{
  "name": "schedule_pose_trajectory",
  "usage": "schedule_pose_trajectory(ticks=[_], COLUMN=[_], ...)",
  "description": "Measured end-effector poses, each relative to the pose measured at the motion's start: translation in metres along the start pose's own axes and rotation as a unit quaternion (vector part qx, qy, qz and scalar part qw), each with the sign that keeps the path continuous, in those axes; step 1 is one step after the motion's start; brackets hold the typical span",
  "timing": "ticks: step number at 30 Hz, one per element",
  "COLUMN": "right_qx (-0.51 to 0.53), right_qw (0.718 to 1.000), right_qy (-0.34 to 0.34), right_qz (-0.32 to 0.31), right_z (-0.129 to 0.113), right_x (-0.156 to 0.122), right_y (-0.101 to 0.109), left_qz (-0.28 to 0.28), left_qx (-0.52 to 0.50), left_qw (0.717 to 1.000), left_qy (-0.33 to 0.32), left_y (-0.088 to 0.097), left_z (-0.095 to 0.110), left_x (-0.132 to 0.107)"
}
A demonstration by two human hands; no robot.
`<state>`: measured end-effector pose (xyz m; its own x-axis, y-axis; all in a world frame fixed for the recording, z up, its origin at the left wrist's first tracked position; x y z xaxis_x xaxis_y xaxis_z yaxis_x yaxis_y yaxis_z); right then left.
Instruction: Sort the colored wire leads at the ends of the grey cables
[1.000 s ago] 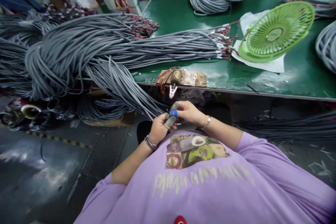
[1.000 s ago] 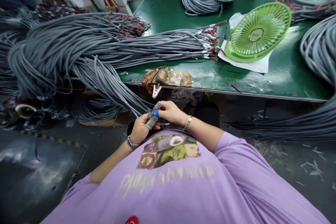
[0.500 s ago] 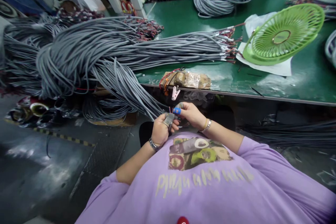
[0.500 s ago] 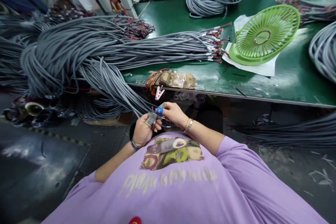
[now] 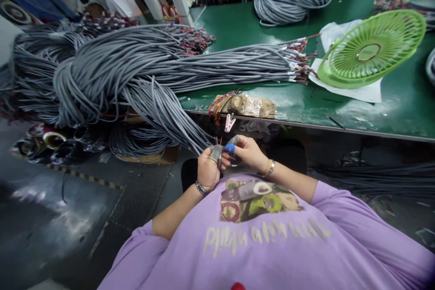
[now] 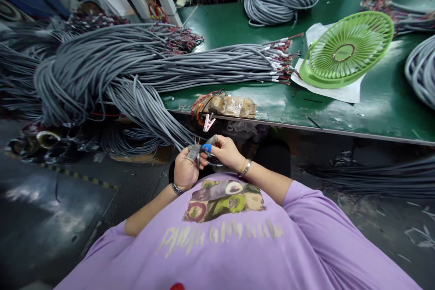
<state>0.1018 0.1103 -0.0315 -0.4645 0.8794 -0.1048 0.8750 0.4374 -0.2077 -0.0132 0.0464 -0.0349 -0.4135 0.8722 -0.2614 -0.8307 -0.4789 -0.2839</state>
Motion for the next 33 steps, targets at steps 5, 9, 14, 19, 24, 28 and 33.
schedule_pose_trajectory(ticks=[5,9,14,19,24,28,33], right_qx=[-0.016,-0.018,-0.058,-0.061,-0.092,-0.071,-0.081], right_qw=[1.0,0.999,0.995,0.993,0.981,0.99,0.994], right_qy=[0.015,0.021,0.062,0.057,0.012,-0.018,-0.016], right_qz=[-0.007,-0.027,-0.049,-0.087,-0.17,-0.117,-0.074], right_z=[-0.001,-0.001,-0.006,-0.006,-0.002,-0.009,-0.02], right_x=[-0.002,-0.004,-0.008,-0.013,-0.016,-0.011,-0.009], right_y=[-0.004,-0.009,-0.015,-0.02,-0.015,0.008,0.012], left_qz=[0.004,0.011,0.019,0.025,0.013,0.008,-0.008], left_qx=[-0.014,-0.024,-0.034,-0.026,-0.007,0.025,0.068], left_qw=[1.0,1.0,0.999,0.999,0.999,0.999,0.997], left_qy=[-0.005,-0.008,-0.016,-0.019,-0.031,-0.034,-0.039], left_y=[0.002,0.003,0.005,0.007,0.006,0.007,0.007], left_z=[0.0,0.001,0.002,0.002,0.007,0.007,0.002], left_x=[0.002,0.002,0.004,0.004,0.003,0.0,-0.003])
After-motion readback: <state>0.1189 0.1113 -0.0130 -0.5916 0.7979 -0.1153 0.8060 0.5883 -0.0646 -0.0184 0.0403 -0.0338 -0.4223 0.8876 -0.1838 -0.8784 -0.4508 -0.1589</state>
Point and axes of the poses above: each hand's wrist, its own x-axis towards the middle knuckle, its own y-axis out of the back of the hand, z = x × y, the point moved 8 cm from there along x, towards the middle knuckle, and after that the axes turned 2 degrees about z, right-handed, at the moved point
